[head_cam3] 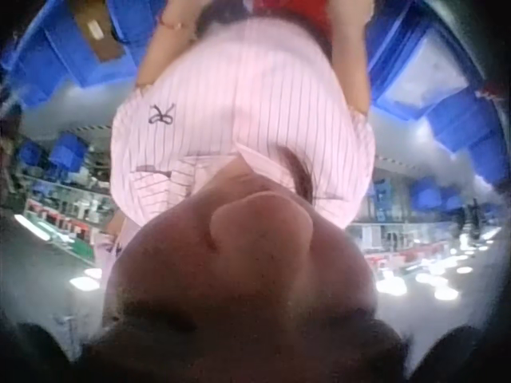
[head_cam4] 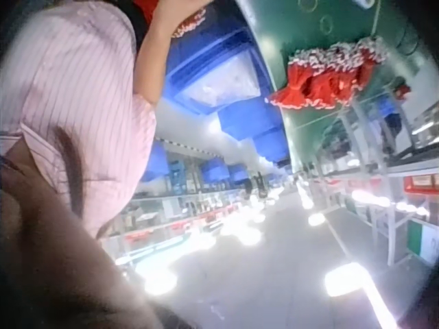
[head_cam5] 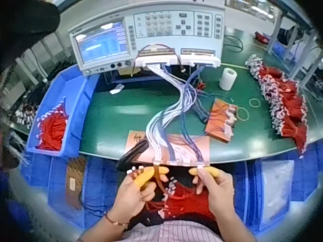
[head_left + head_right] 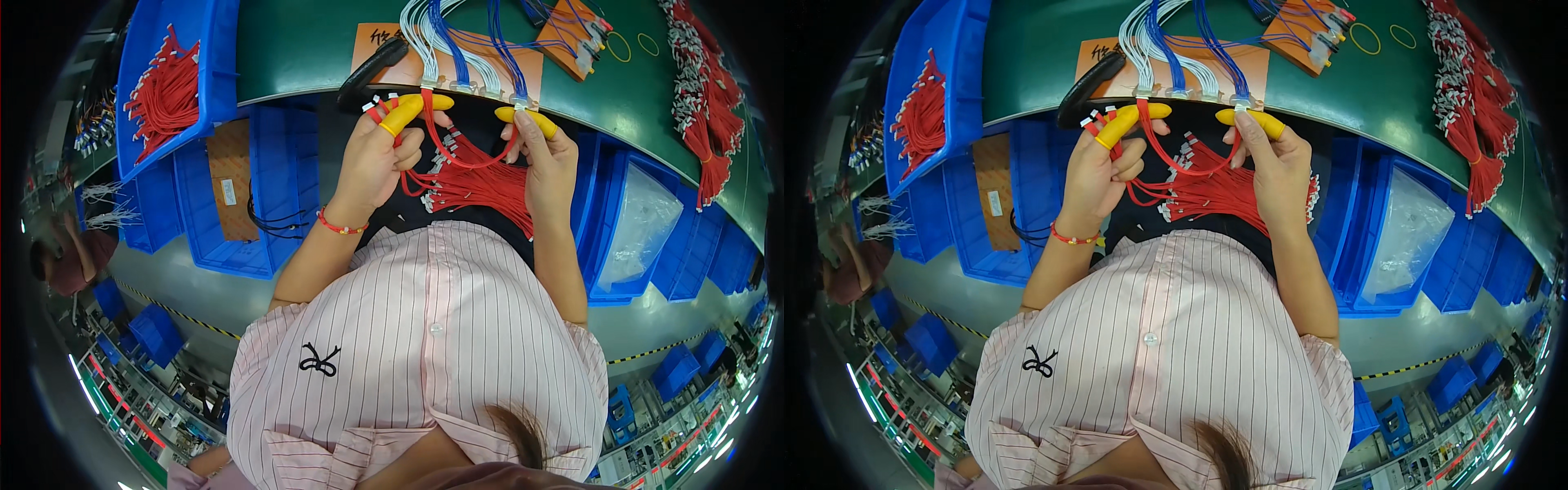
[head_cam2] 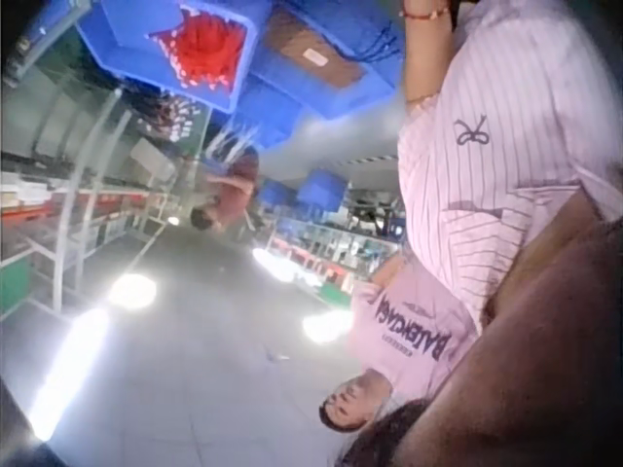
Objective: The recorder is bundling and organizing red wire harnesses at a factory workstation, using finger cots for protection and sorting the bundles into blue storage bins.
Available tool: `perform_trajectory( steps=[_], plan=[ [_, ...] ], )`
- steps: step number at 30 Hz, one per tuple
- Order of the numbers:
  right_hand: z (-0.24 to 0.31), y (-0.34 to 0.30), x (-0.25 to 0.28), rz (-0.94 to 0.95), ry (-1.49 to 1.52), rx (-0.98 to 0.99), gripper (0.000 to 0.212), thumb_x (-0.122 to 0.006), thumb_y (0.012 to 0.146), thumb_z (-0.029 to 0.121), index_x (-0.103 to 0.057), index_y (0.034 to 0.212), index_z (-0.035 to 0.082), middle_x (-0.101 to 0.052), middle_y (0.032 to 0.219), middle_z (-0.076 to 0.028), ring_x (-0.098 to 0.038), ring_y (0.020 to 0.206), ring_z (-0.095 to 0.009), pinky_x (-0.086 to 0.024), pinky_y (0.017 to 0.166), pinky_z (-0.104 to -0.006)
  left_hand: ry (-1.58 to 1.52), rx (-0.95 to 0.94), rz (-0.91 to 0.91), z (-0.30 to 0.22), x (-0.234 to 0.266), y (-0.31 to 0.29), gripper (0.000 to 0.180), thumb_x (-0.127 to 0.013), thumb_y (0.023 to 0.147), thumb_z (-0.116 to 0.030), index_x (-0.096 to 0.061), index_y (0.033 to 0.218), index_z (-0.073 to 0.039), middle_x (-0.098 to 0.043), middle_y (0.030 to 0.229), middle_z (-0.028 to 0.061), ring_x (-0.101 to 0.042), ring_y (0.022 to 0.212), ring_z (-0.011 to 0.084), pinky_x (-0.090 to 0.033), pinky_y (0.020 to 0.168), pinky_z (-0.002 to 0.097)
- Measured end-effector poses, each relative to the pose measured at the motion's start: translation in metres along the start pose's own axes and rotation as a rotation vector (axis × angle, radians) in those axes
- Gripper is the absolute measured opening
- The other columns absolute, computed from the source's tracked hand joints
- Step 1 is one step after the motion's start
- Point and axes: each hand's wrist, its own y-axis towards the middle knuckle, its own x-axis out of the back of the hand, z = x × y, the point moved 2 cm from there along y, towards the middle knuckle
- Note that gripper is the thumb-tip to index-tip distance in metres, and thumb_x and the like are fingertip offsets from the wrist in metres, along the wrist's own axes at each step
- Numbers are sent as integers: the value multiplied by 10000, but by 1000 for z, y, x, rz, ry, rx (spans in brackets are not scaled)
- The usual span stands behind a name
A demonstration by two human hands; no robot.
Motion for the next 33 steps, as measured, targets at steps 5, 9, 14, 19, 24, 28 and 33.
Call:
perform_trajectory(
  steps=[5,9,14,19,24,28,33],
  plan=[
    [-1,-1,-2,-28,70,-21,259,-614,947,187,-680,997,-58,-662,793,-83,-528,574,-77,-430,545,-199,-11,17,-45,0,4,-6,363,-369,1013,-145,-515,1237,100,-632,1118,210,-254,481,10,-196,413,172],
    [0,0,-3,-24,135,-74,248,-611,947,184,-672,1002,-50,-659,784,-80,-515,568,-70,-420,536,-195,0,11,-68,1,5,-9,366,-371,1014,-151,-516,1236,101,-633,1118,212,-253,480,9,-193,413,174],
    [-6,0,-4,-4,371,-160,221,-594,952,172,-667,1009,-29,-664,788,-79,-506,575,-61,-400,538,-184,16,-4,-65,0,3,-6,374,-369,1019,-166,-522,1229,103,-639,1113,194,-255,476,10,-193,414,177],
    [-8,-1,-9,-23,437,-145,212,-587,954,167,-663,1006,-24,-668,799,-81,-506,588,-62,-396,551,-183,15,-43,-8,0,-5,4,373,-370,1023,-176,-529,1209,105,-652,1069,169,-254,467,15,-198,411,179],
    [-6,7,4,116,406,-230,228,-571,965,179,-662,1013,-24,-670,822,-76,-529,651,-74,-421,627,-196,23,11,28,-2,-7,13,342,-390,1022,-170,-557,1143,102,-651,924,120,-257,451,13,-203,408,183],
    [-15,3,22,44,-121,-46,258,-569,972,202,-667,1049,-24,-657,862,-37,-556,731,-78,-445,703,-208,42,40,16,-6,-7,9,321,-414,1020,-171,-590,1103,85,-644,849,93,-275,446,8,-200,403,193],
    [-51,-4,11,136,-584,122,182,-659,888,122,-672,1027,5,-587,835,-66,-581,743,-154,-462,683,-280,69,41,34,-9,-9,10,346,-409,1030,-208,-566,1126,85,-619,842,79,-279,441,10,-205,402,180]
  ],
)
